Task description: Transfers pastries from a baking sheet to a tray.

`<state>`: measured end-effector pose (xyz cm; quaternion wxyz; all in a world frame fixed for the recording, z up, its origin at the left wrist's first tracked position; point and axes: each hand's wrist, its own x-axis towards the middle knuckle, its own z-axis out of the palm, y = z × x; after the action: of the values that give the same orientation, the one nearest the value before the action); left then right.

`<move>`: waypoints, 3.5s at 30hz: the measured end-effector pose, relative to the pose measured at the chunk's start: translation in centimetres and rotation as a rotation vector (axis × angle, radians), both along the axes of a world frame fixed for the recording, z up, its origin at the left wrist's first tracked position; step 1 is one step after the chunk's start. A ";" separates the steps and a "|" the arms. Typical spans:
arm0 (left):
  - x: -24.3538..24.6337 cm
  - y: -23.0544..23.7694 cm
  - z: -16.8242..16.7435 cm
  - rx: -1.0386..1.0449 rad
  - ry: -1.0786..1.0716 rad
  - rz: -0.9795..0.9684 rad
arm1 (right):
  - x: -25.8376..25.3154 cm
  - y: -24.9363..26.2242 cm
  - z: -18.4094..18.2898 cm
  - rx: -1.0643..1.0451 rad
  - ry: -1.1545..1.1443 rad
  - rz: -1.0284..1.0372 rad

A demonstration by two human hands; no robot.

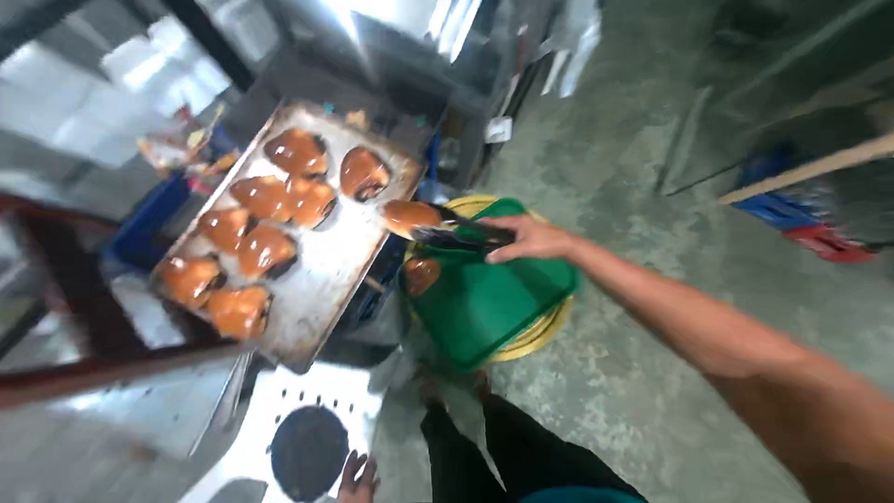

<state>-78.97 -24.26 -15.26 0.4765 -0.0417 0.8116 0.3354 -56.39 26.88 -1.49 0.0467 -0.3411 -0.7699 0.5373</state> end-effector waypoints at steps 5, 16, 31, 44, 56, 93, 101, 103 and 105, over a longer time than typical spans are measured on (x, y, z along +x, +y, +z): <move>1.6 -4.0 -0.6 -0.119 -0.011 0.061 | 3.3 3.2 -2.1 0.651 -0.375 0.538; 4.7 -5.8 -1.5 -0.270 -0.097 0.108 | 2.7 -2.7 -5.7 0.194 -0.994 -0.005; 1.6 -5.2 -1.4 -0.222 -0.050 0.177 | -0.8 -4.4 -12.7 0.753 -0.424 0.427; -6.1 6.8 2.5 0.359 0.070 0.417 | -8.8 -3.9 4.0 0.493 -0.408 -0.211; -8.8 17.7 8.7 0.583 0.072 0.582 | -17.8 -1.1 1.7 0.058 -0.233 -0.463; 6.4 -1.2 -2.4 -0.152 0.001 0.122 | -2.2 -16.3 -11.8 0.149 -0.768 -0.209; 4.9 -3.8 -2.5 -0.192 -0.006 0.130 | 8.1 -13.9 -10.6 0.055 -0.904 -0.197; 4.5 -3.5 -1.9 -0.183 0.015 0.146 | 8.9 -12.7 -11.2 0.137 -0.868 -0.076; 4.2 -3.3 -1.1 -0.164 0.028 0.158 | 9.8 -10.5 -10.8 0.304 -0.791 0.090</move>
<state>-74.81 -27.60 -16.32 0.4322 -0.1397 0.8371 0.3049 -46.56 16.36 -12.26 -0.2259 -0.4764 -0.8130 0.2469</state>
